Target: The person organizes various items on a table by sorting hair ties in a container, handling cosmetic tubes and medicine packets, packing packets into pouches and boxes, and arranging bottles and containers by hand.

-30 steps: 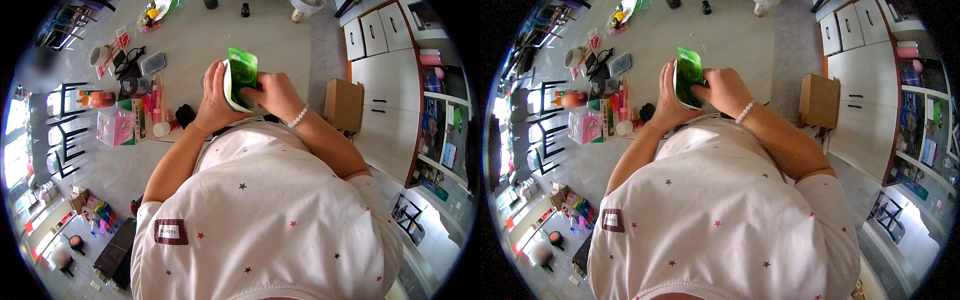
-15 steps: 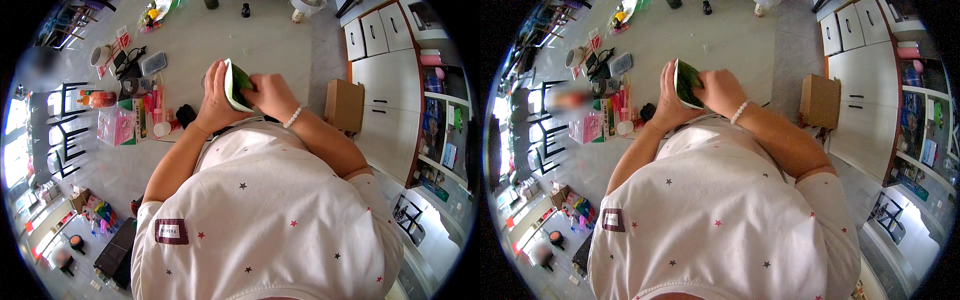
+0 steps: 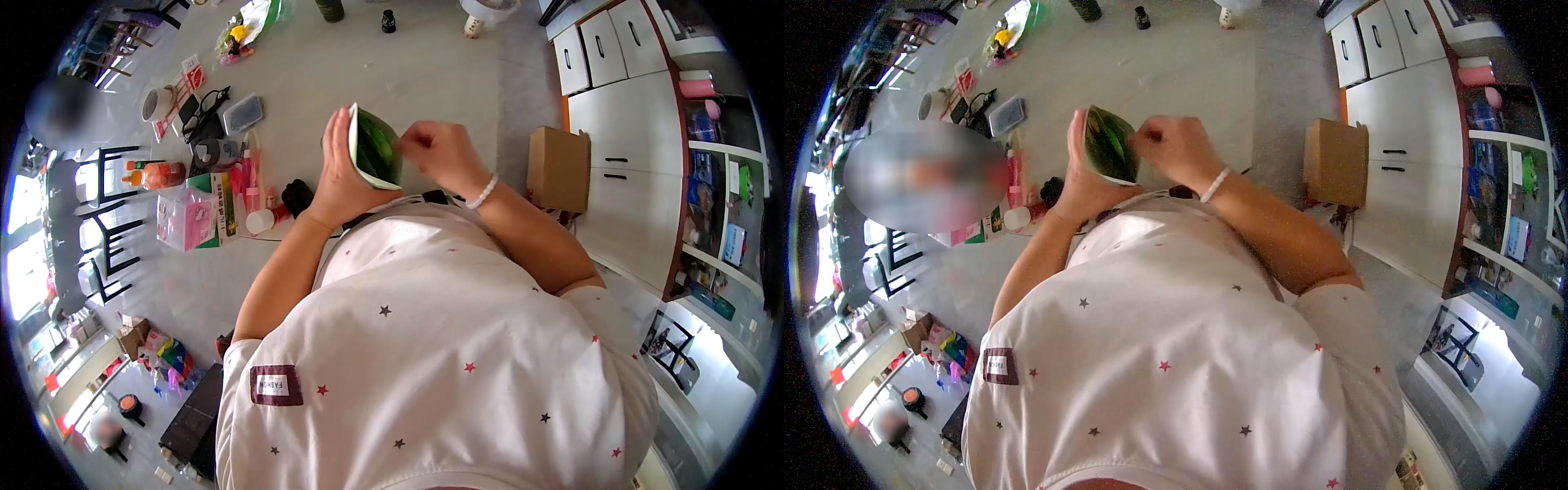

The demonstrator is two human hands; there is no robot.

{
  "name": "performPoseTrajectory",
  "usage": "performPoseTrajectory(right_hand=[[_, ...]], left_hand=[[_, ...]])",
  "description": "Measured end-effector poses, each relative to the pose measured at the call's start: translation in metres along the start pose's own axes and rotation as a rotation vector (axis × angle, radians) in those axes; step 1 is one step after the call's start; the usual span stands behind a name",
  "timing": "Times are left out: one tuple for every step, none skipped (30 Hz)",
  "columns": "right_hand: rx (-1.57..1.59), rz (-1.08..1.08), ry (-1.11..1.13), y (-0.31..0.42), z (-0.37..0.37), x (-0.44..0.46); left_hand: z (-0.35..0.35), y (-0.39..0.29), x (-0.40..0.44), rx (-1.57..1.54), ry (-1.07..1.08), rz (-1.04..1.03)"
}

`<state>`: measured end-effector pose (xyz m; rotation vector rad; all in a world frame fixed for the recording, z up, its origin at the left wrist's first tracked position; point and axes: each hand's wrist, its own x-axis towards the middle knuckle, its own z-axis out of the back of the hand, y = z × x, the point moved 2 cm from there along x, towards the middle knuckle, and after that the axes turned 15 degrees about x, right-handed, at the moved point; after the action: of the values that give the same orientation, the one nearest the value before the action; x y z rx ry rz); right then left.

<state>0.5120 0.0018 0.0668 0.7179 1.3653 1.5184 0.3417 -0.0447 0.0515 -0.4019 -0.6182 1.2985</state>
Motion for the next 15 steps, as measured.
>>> performPoseTrajectory(right_hand=[[0.061,-0.037,-0.026,-0.003,0.005,0.003],[0.123,-0.073,-0.051,-0.006,0.009,0.005],[0.185,-0.107,-0.077,-0.007,0.013,0.007],[0.185,-0.206,0.017,-0.006,0.015,0.006],[0.245,-0.158,0.068,-0.007,0.015,0.006],[0.302,-0.108,0.12,-0.014,0.011,0.006],[0.357,-0.058,0.174,-0.022,0.01,0.007],[0.401,0.002,0.277,-0.029,0.011,0.014],[0.401,0.015,0.243,-0.034,0.015,0.018],[0.402,0.025,0.215,-0.039,0.018,0.021],[0.404,0.036,0.195,-0.043,0.022,0.023],[0.463,-0.002,0.183,-0.044,0.027,0.026],[0.448,-0.058,0.201,-0.036,0.03,0.023],[0.447,-0.064,0.198,-0.03,0.031,0.021],[0.449,-0.072,0.201,-0.025,0.029,0.018]], left_hand=[[0.002,0.0,0.0,0.004,0.012,0.014],[0.004,0.0,0.001,0.01,0.023,0.028],[0.005,0.0,0.002,0.017,0.034,0.041],[0.004,0.001,0.001,-0.19,0.083,0.124],[0.005,-0.002,0.002,-0.387,0.143,0.118],[0.007,-0.005,0.005,-0.584,0.202,0.107],[0.007,-0.009,0.009,-0.781,0.262,0.094],[0.005,-0.01,0.012,-1.149,0.256,0.159],[0.005,-0.01,0.016,-1.205,0.276,0.153],[0.008,-0.008,0.021,-1.261,0.291,0.152],[0.01,-0.005,0.023,-1.315,0.299,0.153],[0.007,-0.006,0.022,-1.172,0.278,0.09],[0.005,-0.01,0.018,-0.994,0.277,-0.011],[0.002,-0.016,0.014,-0.669,0.272,-0.097],[0.001,-0.028,0.011,-0.339,0.273,-0.159]])
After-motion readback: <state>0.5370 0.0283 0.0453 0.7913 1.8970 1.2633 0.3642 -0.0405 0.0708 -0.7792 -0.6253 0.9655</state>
